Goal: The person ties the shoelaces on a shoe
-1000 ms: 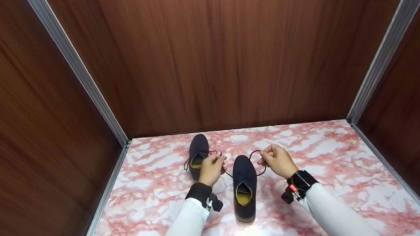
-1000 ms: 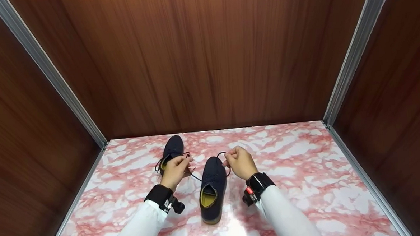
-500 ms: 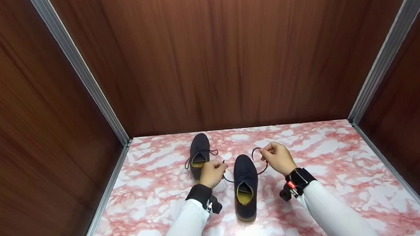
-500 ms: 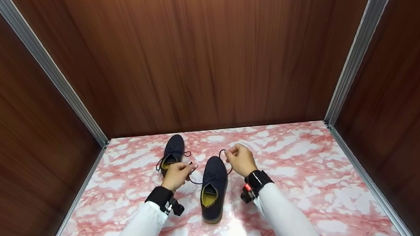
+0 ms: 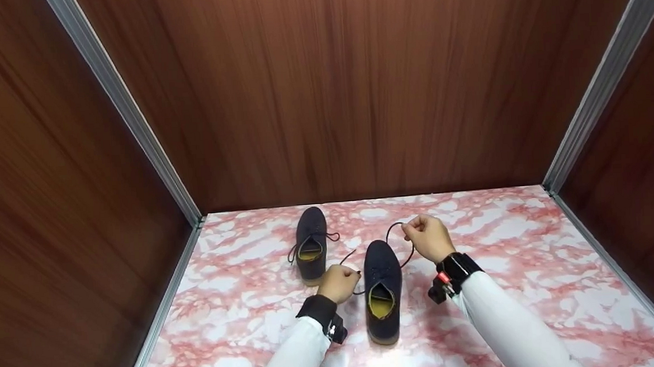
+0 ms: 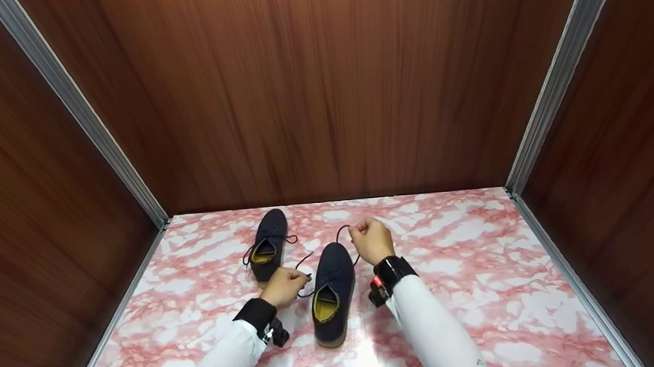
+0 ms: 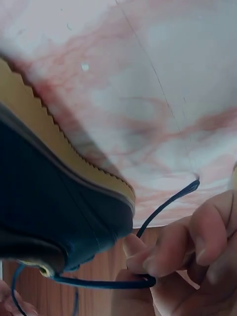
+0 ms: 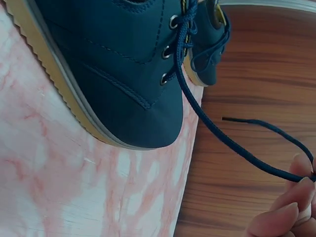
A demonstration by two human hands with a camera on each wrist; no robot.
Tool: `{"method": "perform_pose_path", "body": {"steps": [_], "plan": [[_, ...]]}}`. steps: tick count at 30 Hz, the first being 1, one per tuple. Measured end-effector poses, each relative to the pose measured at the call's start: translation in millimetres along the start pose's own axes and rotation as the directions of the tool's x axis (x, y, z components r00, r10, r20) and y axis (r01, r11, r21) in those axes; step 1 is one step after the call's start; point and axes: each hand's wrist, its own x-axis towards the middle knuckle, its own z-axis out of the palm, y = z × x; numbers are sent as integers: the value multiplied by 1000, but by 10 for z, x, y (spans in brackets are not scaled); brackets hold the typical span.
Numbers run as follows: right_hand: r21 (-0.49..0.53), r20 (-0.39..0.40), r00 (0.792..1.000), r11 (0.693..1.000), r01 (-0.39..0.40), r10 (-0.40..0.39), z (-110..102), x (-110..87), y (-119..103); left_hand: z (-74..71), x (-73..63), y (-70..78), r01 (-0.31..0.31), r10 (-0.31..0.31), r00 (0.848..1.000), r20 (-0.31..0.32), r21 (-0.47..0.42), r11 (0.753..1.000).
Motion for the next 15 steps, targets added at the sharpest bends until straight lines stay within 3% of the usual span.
{"method": "perform_pose_path", "body": {"steps": [4,8,11,15], "plan": [[-65,-18,1000,998,1,-2,107,70,-103,43,-9,-19,30,-30,999,17,17,999],[-99,-19,998,994,51,-53,257,100,-256,75,-30,-16,13,-13,1000,-7,57,998],[-84,68,988,986,144,-138,374,64,-402,87,-49,-1,-6,8,1000,-30,71,997],[-36,197,957,974,225,-214,451,-10,-499,95,-49,-1,1,3,999,-41,80,997]]}}
